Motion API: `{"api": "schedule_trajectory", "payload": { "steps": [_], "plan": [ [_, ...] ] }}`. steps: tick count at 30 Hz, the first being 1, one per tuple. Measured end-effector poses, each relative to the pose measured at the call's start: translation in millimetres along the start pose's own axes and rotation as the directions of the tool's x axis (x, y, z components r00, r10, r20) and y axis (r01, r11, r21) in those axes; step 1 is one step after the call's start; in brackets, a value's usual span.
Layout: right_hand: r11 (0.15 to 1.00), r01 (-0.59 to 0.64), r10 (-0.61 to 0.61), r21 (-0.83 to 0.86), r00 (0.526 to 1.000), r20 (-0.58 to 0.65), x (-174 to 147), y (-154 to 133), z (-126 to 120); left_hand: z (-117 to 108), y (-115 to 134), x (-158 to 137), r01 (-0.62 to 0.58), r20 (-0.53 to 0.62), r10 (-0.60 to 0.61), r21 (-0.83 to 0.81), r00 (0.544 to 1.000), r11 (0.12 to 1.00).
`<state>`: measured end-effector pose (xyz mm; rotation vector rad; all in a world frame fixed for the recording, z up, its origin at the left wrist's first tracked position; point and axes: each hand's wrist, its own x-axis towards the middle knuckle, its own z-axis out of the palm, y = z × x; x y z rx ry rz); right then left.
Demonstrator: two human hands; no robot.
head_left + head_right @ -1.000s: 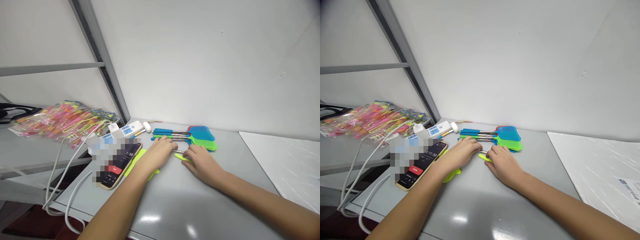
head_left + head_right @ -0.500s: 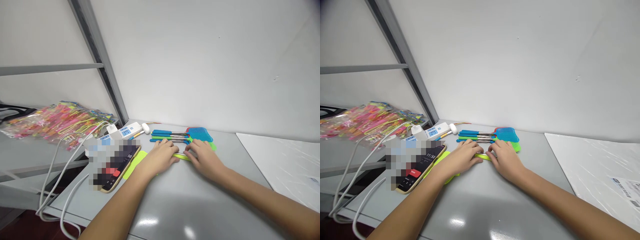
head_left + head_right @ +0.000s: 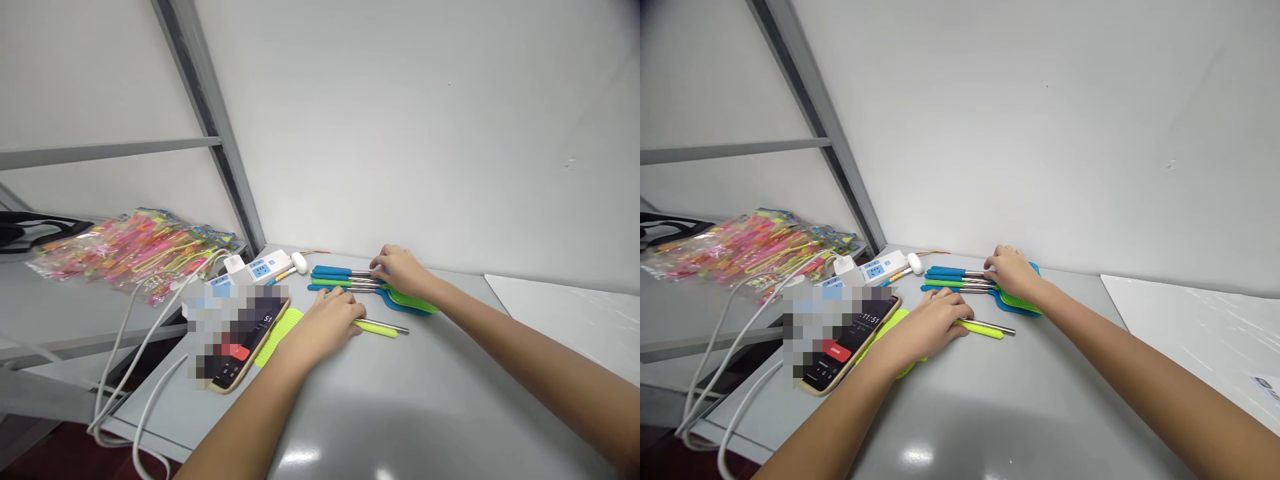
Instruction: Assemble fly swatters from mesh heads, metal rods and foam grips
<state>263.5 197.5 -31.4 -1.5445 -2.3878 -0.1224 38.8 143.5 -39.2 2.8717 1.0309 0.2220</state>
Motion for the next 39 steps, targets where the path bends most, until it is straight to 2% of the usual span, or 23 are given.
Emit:
{"api": "schedule_trajectory", "payload": {
  "steps": [7, 13, 16, 20, 26, 28, 31, 34, 36, 39],
  "plan": [
    [0.995, 0.078, -0.076, -0.058, 0.997, 0.028, 6.7, 3.7, 3.2, -1.8, 2.6, -0.9, 0.011, -0.029, -0.011, 0.0, 1.0, 1.0],
    [0.992, 0.033, -0.038, -0.121, 0.998, -0.046, -11.8, 2.3, -20.0, -0.3, 5.4, -0.9, -0.018, -0.024, 0.017, -0.035, 1.0, 0.999],
    [0.993, -0.034, 0.023, -0.116, 0.995, -0.099, -39.7, 3.0, -41.6, 0.9, 9.7, -1.8, -0.024, -0.048, 0.022, -0.06, 0.999, 0.998],
    [0.993, -0.11, 0.103, -0.039, 0.983, -0.155, -101.0, 1.1, -65.2, 0.4, 11.0, -2.2, -0.022, -0.06, 0.017, -0.091, 0.998, 0.996],
    [0.994, -0.109, 0.11, 0.013, 0.987, -0.115, -193.1, -9.9, -69.4, -24.6, 4.8, -6.0, 0.005, -0.081, -0.02, -0.181, 0.996, 0.983],
    [0.994, -0.109, 0.11, 0.013, 0.99, -0.085, -211.0, -14.4, -70.1, -35.1, 15.9, -8.4, -0.019, -0.122, -0.005, -0.201, 0.993, 0.979],
    [0.995, -0.102, 0.103, 0.013, 0.994, -0.049, -224.6, -22.8, -76.9, -40.7, 52.2, -11.7, -0.128, -0.147, 0.11, -0.119, 0.983, 0.985],
    [0.997, -0.074, 0.073, 0.035, 0.997, 0.01, -228.0, -36.4, -86.7, -32.8, 96.6, -15.3, -0.211, -0.133, 0.223, 0.097, 0.966, 0.973],
    [0.994, -0.074, 0.068, 0.077, 0.994, 0.083, -228.4, -48.6, -91.0, -24.4, 119.9, -18.9, -0.234, -0.138, 0.256, 0.16, 0.957, 0.959],
    [0.975, -0.143, 0.103, 0.17, 0.969, 0.223, -228.9, -66.7, -91.9, -14.1, 139.2, -26.5, -0.261, -0.136, 0.29, 0.197, 0.947, 0.945]
  ]
}}
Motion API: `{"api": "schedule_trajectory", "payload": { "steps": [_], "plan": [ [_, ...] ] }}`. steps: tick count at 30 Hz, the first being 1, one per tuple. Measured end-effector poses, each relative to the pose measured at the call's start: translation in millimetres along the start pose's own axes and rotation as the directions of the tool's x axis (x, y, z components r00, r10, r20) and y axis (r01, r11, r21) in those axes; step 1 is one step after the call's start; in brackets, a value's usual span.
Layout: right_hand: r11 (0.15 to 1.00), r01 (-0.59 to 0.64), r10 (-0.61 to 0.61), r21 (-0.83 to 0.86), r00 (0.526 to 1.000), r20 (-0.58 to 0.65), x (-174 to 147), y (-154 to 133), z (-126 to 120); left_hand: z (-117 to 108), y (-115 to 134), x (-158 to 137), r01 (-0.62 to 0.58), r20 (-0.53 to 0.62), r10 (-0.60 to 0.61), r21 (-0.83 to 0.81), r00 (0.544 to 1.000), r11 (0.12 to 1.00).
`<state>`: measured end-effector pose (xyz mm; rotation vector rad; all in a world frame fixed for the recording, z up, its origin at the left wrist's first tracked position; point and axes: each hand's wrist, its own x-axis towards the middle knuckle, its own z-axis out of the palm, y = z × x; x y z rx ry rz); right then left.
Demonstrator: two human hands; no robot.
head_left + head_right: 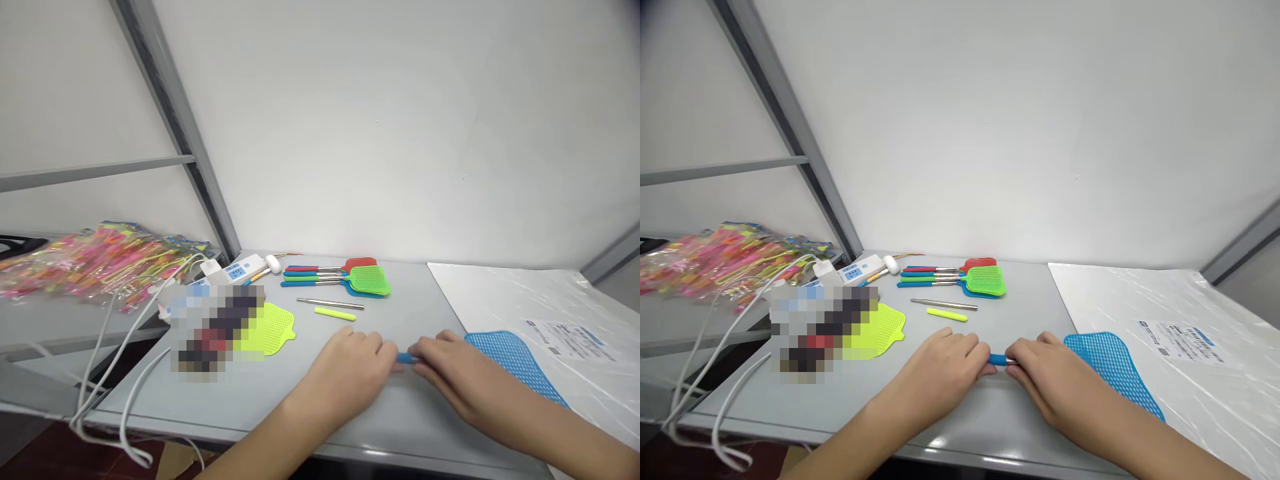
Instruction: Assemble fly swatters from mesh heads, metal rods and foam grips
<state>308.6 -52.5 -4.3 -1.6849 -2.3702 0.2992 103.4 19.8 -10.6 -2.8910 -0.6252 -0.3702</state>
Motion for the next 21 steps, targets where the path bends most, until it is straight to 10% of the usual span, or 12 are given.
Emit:
{"api": "schedule_trajectory", "payload": {
  "steps": [5, 13, 21],
  "plan": [
    [0.995, -0.012, 0.002, 0.102, 0.995, 0.1, -2.6, -13.8, 9.0, -2.1, 10.5, -13.7, 0.038, 0.071, -0.037, -0.004, 0.997, 0.999],
    [0.881, 0.291, -0.32, -0.373, 0.947, -0.017, -20.3, -24.5, 16.0, -42.6, 23.0, -41.3, 0.238, 0.312, -0.146, -0.281, 0.939, 0.93],
    [0.745, 0.329, -0.488, -0.58, 0.862, -0.137, -28.3, -32.9, 8.0, -49.1, 15.2, -32.3, 0.419, 0.511, 0.037, -0.742, 0.859, 0.523]
  ]
}}
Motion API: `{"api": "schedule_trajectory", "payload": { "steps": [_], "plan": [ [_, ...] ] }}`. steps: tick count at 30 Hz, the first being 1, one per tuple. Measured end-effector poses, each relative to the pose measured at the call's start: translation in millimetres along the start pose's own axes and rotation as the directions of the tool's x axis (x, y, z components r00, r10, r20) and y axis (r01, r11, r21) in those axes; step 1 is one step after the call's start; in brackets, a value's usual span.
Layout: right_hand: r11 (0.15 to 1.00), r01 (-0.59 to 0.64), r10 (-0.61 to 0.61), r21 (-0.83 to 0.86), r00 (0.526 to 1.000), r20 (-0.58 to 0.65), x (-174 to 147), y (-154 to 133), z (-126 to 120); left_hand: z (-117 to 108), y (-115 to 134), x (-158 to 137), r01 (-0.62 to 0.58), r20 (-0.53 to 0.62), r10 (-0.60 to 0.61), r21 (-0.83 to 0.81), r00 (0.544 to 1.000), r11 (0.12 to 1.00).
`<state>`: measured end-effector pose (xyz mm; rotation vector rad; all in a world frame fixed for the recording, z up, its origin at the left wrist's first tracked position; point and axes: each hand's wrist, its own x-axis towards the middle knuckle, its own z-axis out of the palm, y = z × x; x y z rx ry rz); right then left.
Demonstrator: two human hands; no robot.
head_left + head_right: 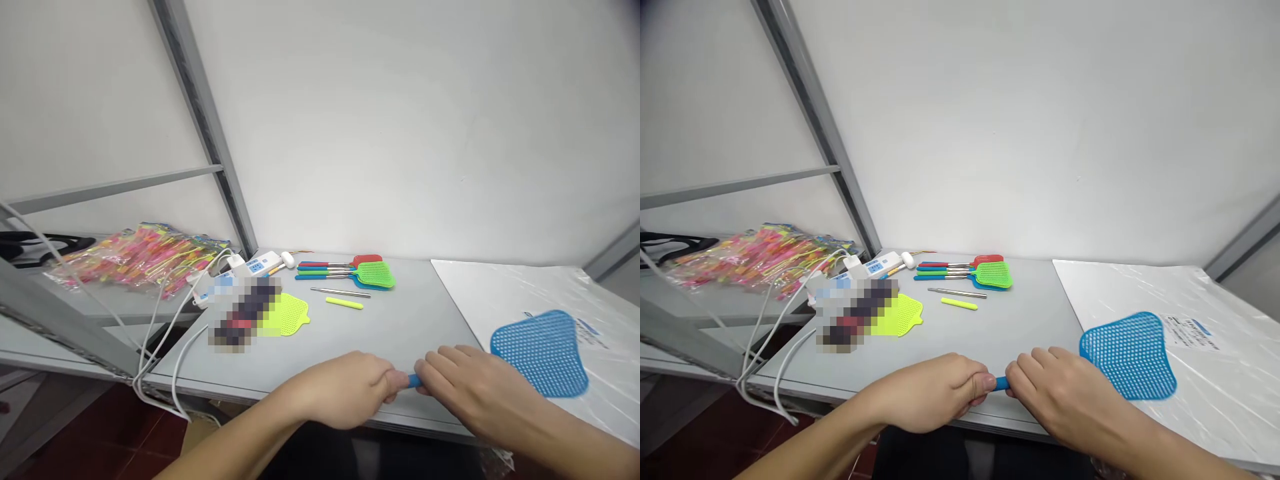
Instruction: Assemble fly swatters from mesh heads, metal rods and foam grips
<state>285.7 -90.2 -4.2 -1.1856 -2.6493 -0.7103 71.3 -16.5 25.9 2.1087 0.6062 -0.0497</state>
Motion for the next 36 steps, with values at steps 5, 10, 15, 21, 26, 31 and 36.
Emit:
{"api": "schedule_trajectory", "payload": {
  "steps": [5, 10, 15, 21, 26, 31, 36],
  "plan": [
    [0.996, 0.054, -0.06, -0.072, 0.995, -0.078, -14.3, 31.7, -2.8, -11.7, -33.2, 3.1, 0.294, 0.328, -0.123, -0.545, 0.937, 0.786],
    [0.954, -0.21, 0.188, -0.214, 0.975, -0.118, -50.4, 99.6, 1.9, -45.7, -71.4, -19.0, 0.191, 0.114, -0.162, -0.756, 0.98, 0.626],
    [0.961, -0.266, 0.255, -0.071, 0.957, -0.139, -32.7, 90.1, 11.7, -52.1, -68.1, 6.1, -0.332, -0.553, -0.013, -0.519, 0.833, 0.788],
    [0.976, -0.217, 0.217, 0.011, 0.967, -0.137, 15.6, 67.8, 31.5, -74.8, -68.4, 39.9, -0.202, -0.599, 0.099, -0.107, 0.794, 0.974],
    [0.971, -0.22, 0.23, 0.091, 0.967, -0.11, 33.7, 68.7, 62.6, -94.2, -92.5, 48.8, -0.016, -0.53, 0.166, 0.275, 0.831, 0.961],
    [0.971, -0.196, 0.209, 0.14, 0.974, -0.088, 34.3, 61.4, 91.3, -90.2, -117.8, 57.0, 0.118, -0.515, 0.195, 0.512, 0.835, 0.851],
    [0.969, -0.187, 0.2, 0.16, 0.978, -0.067, 30.5, 56.9, 102.6, -85.9, -120.9, 58.6, 0.123, -0.468, 0.186, 0.554, 0.864, 0.823]
  ]
}}
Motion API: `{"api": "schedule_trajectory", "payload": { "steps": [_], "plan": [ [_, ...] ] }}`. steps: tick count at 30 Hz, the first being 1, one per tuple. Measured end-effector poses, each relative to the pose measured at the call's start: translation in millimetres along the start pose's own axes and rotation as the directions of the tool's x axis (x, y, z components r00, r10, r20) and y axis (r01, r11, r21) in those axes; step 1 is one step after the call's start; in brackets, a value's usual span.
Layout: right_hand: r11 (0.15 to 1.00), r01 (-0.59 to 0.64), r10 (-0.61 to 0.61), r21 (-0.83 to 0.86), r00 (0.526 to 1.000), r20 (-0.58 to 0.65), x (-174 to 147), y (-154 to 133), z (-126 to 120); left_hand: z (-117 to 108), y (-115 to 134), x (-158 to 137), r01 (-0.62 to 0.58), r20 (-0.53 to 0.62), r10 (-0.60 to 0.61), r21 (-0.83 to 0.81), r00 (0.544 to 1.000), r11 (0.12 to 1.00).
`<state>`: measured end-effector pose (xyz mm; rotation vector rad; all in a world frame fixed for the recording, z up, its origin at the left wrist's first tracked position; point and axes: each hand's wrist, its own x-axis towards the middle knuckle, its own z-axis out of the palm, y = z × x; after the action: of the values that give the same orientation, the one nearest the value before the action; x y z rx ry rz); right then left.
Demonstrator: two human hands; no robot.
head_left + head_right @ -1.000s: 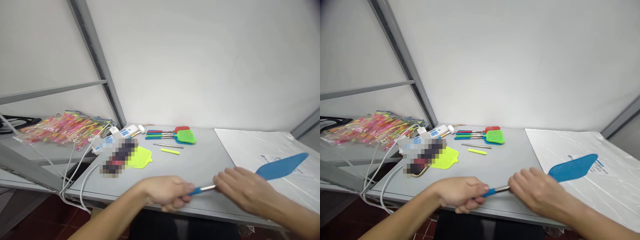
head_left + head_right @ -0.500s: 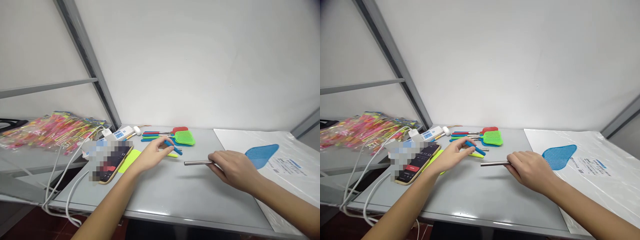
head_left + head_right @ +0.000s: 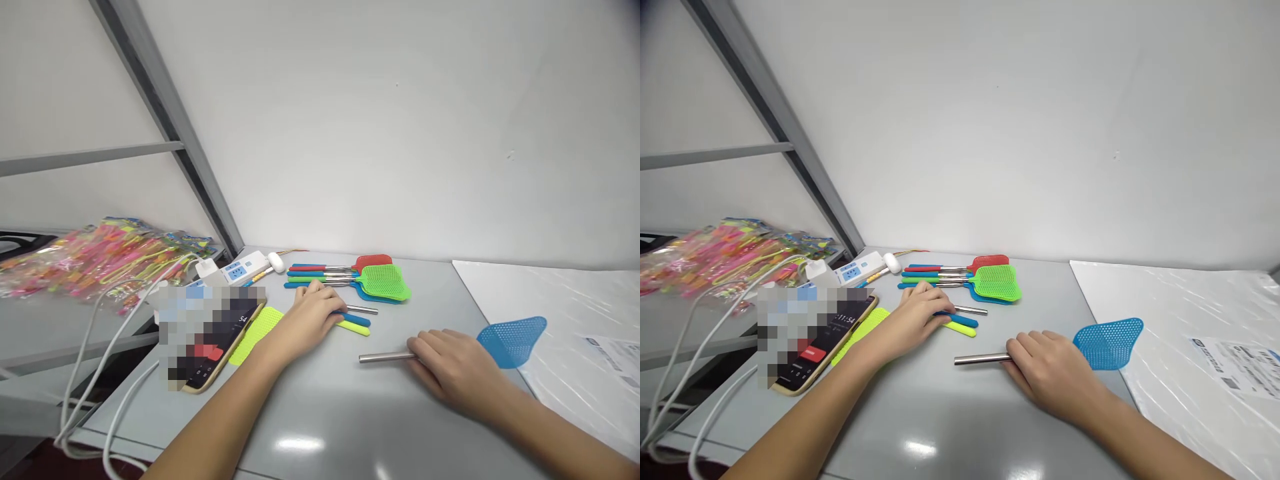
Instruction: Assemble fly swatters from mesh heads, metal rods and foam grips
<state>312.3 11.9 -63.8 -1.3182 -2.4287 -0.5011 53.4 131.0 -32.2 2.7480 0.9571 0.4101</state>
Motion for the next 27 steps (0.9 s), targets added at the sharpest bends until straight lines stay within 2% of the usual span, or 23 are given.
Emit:
{"api": "schedule_trajectory", "payload": {
  "steps": [8, 14, 27],
  "plan": [
    [1.0, 0.002, -0.003, -0.03, 1.0, -0.021, -0.7, 1.2, -0.8, 6.3, 2.9, 2.0, -0.025, -0.014, 0.025, 0.039, 1.0, 0.999],
    [0.999, 0.0, 0.001, -0.053, 1.0, 0.003, -1.2, -3.6, 3.7, 6.5, 2.7, 6.0, -0.026, -0.045, 0.029, 0.056, 0.999, 0.998],
    [0.997, 0.021, -0.018, -0.07, 0.999, 0.05, -2.6, -2.6, 6.3, 6.6, -1.0, 4.2, -0.036, -0.03, 0.037, 0.037, 0.999, 0.999]
  ]
}}
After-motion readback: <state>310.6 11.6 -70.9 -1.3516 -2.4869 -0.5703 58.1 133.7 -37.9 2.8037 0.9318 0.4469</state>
